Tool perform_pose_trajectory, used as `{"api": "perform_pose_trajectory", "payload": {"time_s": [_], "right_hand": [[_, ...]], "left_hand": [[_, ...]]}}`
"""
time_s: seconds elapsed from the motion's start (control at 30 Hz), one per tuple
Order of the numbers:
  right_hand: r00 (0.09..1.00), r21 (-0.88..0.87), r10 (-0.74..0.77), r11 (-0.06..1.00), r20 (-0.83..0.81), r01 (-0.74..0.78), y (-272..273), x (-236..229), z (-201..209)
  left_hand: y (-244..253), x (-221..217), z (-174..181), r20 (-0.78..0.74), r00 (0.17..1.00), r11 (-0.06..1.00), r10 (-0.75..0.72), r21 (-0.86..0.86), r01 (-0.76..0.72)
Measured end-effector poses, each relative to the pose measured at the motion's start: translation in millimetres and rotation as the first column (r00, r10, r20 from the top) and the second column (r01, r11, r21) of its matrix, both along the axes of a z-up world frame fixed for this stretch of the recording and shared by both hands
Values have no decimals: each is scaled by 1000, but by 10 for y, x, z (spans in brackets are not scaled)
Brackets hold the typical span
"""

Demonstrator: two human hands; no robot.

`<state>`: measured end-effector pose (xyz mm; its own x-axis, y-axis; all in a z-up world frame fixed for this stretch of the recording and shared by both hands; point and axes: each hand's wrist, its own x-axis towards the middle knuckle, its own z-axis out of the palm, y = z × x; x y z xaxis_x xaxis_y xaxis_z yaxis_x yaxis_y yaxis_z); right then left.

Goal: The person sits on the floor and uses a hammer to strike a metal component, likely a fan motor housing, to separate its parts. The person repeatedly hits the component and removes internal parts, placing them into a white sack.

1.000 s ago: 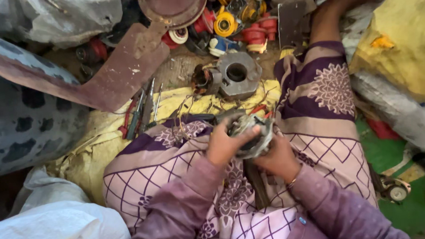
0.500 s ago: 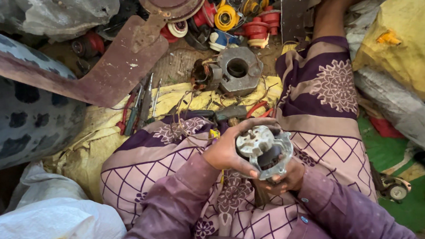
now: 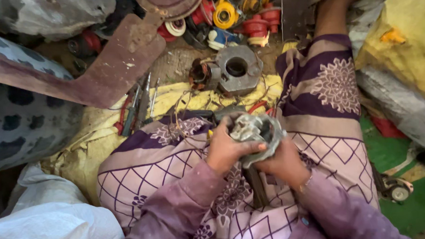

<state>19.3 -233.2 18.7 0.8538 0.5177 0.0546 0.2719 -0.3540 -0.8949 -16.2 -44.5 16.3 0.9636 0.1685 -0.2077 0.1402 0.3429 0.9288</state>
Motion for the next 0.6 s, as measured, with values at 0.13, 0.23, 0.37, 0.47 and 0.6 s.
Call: {"api": "perform_pose_trajectory", "payload": {"time_s": [0.13, 0.23, 0.37, 0.47, 0.6], "right_hand": [[990, -326, -115, 942, -82, 83, 169, 10, 93], [986, -360, -153, 925, -61, 121, 231, 85, 149], [861, -288, -292, 941, -416, 179, 142, 52, 157], [745, -33, -191, 975, -639, 222, 104, 72, 136], [776, 116, -128, 961, -618, 250, 87, 58, 63]], "left_hand": [[-71, 66, -1, -224, 974, 990, 34, -123, -63], [54, 86, 68, -175, 984, 945, 24, 325, 35], [463, 138, 105, -54, 989, 809, 137, 583, -80], [964, 322, -8, 350, 906, 338, 238, 845, -415], [1222, 513, -571, -156, 917, 226, 366, 971, 75]]}}
